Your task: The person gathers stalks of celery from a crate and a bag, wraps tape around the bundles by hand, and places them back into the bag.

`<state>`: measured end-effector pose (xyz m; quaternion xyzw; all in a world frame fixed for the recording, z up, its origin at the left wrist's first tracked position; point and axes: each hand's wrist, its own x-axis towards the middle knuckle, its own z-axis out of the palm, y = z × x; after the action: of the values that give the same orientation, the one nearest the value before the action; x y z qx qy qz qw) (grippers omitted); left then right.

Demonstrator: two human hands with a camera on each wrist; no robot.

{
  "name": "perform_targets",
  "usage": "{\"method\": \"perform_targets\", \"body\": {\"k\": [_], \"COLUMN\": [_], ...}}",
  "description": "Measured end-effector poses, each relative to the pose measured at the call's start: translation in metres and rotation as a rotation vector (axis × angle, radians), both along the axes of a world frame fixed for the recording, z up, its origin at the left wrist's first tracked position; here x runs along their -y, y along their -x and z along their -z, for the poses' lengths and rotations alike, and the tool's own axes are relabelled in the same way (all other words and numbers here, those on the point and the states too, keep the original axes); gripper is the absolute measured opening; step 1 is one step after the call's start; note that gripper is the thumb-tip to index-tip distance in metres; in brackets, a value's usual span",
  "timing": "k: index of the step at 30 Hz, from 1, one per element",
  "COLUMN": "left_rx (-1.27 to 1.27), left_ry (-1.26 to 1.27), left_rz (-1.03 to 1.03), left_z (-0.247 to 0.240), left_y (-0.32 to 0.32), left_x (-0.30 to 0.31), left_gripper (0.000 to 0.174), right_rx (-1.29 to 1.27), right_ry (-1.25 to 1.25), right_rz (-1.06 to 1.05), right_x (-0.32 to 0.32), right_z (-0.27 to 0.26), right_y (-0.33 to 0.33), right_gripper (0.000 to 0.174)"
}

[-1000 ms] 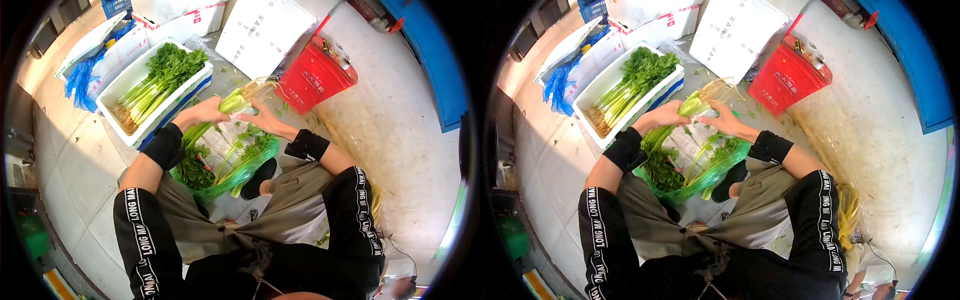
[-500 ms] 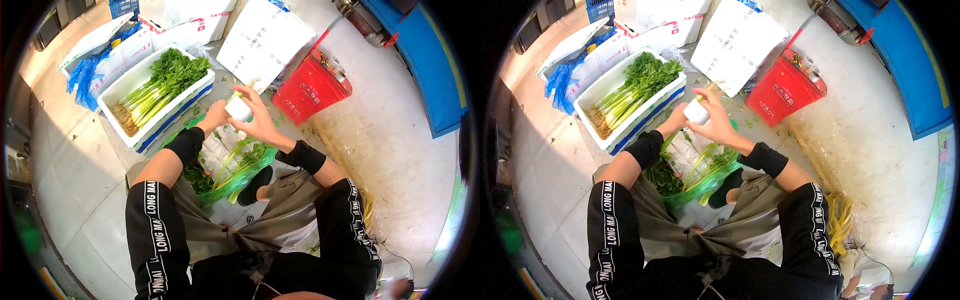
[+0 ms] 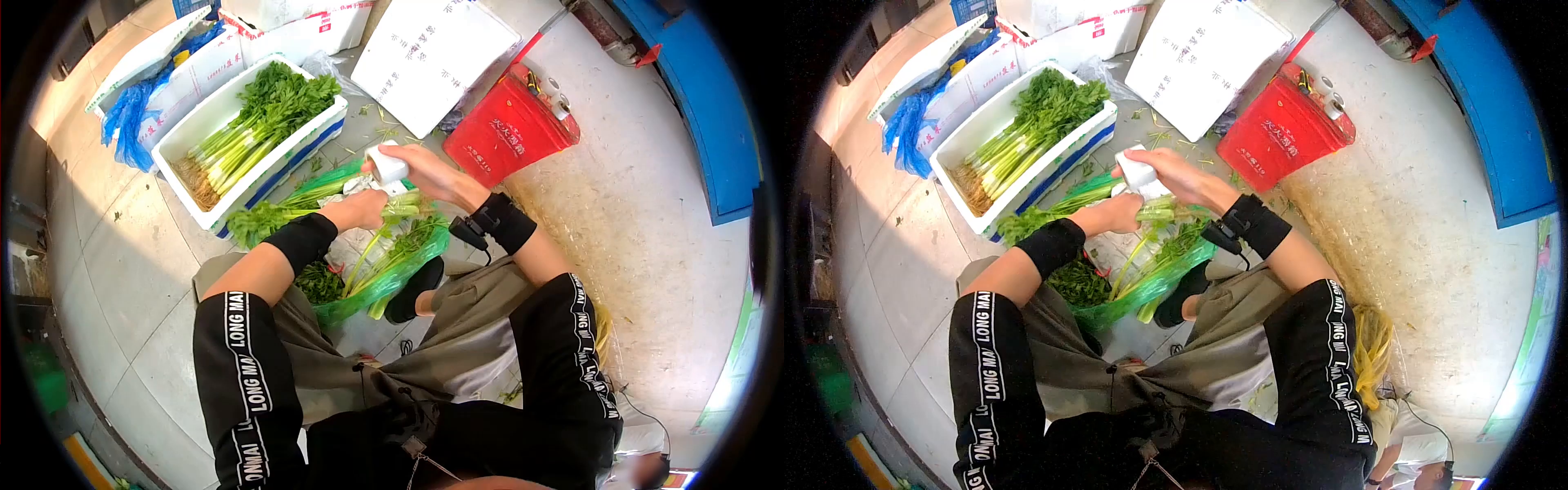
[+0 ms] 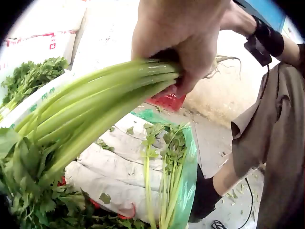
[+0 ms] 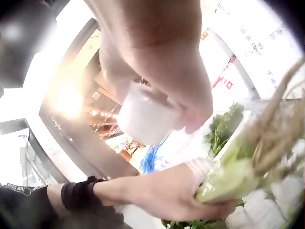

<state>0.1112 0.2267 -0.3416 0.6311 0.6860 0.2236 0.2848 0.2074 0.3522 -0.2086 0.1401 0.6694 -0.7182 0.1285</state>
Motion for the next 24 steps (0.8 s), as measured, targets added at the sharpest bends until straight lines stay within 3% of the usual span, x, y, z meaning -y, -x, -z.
{"method": "perform_targets", "body": {"k": [1, 2, 4, 7, 9, 11, 12, 13, 15, 17, 19, 20, 23, 24], "left_rx": [-0.018, -0.029, 0.002, 0.061, 0.087, 0.138, 0.149, 0.145, 0.267, 0.262, 0.214, 0.232, 0.267, 0.213], "left_ry": [0.104, 0.029, 0.041, 0.019, -0.013, -0.032, -0.116, -0.118, -0.025, 0.04, -0.011, 0.017, 0.05, 0.085], "left_rz": [0.073, 0.152, 0.177, 0.232, 0.262, 0.106, 0.065, 0.06, -0.044, -0.109, -0.226, -0.338, -0.501, -0.514], "left_z": [-0.004, 0.009, -0.013, -0.058, -0.063, -0.063, -0.064, -0.067, -0.077, -0.073, -0.062, -0.055, -0.048, -0.044], "left_y": [-0.003, -0.003, -0.006, -0.001, 0.008, 0.02, 0.025, 0.029, 0.039, 0.048, 0.055, 0.061, 0.073, 0.075], "left_x": [0.002, 0.002, 0.013, 0.028, 0.031, 0.036, 0.037, 0.036, 0.033, 0.027, 0.019, 0.013, 0.003, 0.0], "left_gripper": [0.032, 0.024, 0.025, 0.025, 0.026, 0.03, 0.032, 0.032, 0.03, 0.033, 0.035, 0.038, 0.043, 0.042], "right_rx": [0.005, -0.045, -0.108, -0.135, -0.109, 0.007, -0.001, -0.005, -0.243, -0.145, -0.303, -0.148, -0.059, -0.099], "right_ry": [0.005, 0.007, 0.013, -0.052, -0.143, -0.2, -0.049, -0.051, -0.619, -0.576, -0.708, -0.658, -0.578, -0.641], "right_rz": [0.001, -0.042, -0.15, -0.158, -0.111, 0.013, 0.027, 0.021, 0.059, 0.08, 0.175, 0.179, 0.307, 0.358], "right_x": [-0.007, -0.012, -0.036, -0.064, -0.058, -0.065, -0.06, -0.054, -0.021, -0.014, -0.009, -0.002, 0.017, 0.032], "right_z": [0.002, 0.0, 0.009, 0.023, 0.03, 0.075, 0.084, 0.093, 0.09, 0.092, 0.095, 0.084, 0.076, 0.057], "right_y": [-0.001, -0.003, -0.007, -0.022, -0.033, -0.037, -0.036, -0.038, -0.041, -0.034, -0.03, -0.03, -0.027, -0.027], "right_gripper": [0.047, 0.05, 0.061, 0.054, 0.053, 0.047, 0.049, 0.049, 0.053, 0.062, 0.056, 0.062, 0.067, 0.061]}}
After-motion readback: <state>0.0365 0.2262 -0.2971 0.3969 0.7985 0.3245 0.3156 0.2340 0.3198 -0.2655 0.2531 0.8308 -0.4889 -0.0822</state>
